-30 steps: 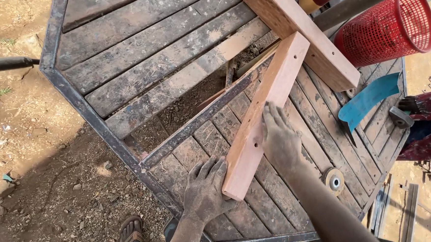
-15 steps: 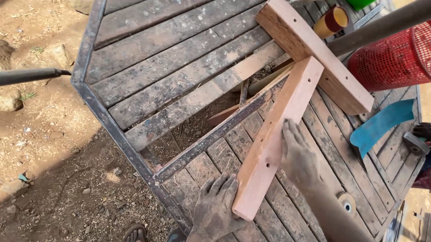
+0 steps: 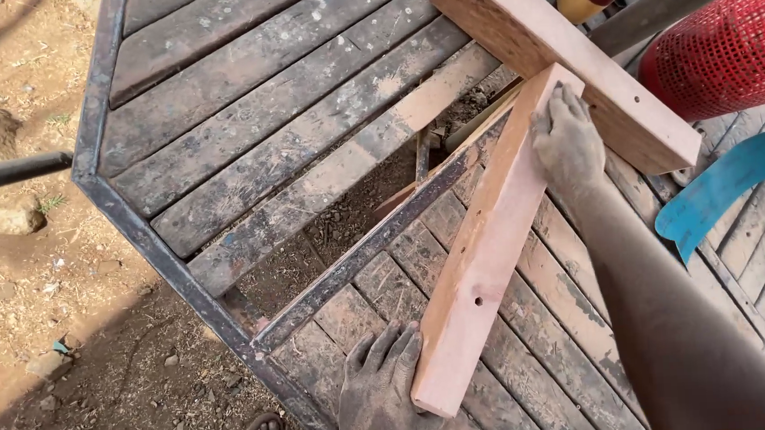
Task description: A person is hand-sanding a wooden beam on a workshop table to smooth its surfaces and edges.
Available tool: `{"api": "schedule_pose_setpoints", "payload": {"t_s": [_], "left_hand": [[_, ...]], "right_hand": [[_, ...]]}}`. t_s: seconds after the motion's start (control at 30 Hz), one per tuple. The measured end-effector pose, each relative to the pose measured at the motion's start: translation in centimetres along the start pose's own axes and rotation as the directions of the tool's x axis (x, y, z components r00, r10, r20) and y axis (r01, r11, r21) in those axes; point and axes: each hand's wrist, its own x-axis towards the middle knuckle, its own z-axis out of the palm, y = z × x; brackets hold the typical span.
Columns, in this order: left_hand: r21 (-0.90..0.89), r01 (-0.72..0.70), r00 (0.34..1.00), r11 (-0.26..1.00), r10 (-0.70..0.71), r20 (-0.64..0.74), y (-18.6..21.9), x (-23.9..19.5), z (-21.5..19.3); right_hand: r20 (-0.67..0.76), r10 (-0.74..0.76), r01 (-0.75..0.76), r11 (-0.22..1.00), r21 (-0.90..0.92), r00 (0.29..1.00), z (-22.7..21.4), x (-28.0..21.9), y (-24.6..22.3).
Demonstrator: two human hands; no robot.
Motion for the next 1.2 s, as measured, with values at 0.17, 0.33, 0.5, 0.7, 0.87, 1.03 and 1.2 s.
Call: {"api": "schedule_pose_setpoints", "payload": {"t_s": [0.17, 0.33, 0.5, 0.7, 0.87, 1.03, 1.2], "left_hand": [[0.061, -0.006, 1.000, 0.998, 0.007, -0.030, 0.7, -0.2, -0.4], [0.120, -0.060, 0.994, 0.991, 0.071, -0.089, 0.6, -0.7, 0.3], [0.116, -0.050, 0.989, 0.992, 0.066, -0.134, 0.7, -0.2, -0.5], [0.003, -0.136, 0.981, 0.991, 0.135, -0.139, -0.2, -0.9, 0.4], [0.101, -0.153, 0.973, 0.983, 0.168, -0.155, -2.3, -1.5, 2.9], [0.086, -0.122, 0.976, 0.989, 0.135, -0.173, -0.5, -0.8, 1.1], [0.087, -0.134, 0.974, 0.987, 0.147, -0.170, -1.2, -0.8, 2.0]], "right_hand": [[-0.026, 0.448, -0.025, 0.108, 0.994, 0.893, -10.3, -16.5, -9.2], [-0.073, 0.461, 0.016, 0.128, 0.992, 0.884, -15.3, -32.3, -20.1], [-0.089, 0.412, 0.010, 0.189, 0.982, 0.907, -12.9, -30.3, -20.9], [-0.079, 0.740, 0.010, 0.098, 0.995, 0.668, -11.3, -21.8, -17.9], [-0.086, 0.628, -0.057, 0.204, 0.977, 0.773, -18.4, -34.4, -23.4], [-0.158, 0.625, 0.011, 0.232, 0.973, 0.764, -14.3, -30.8, -22.1], [-0.094, 0.688, -0.005, 0.141, 0.990, 0.719, -17.2, -31.2, -22.1]]}}
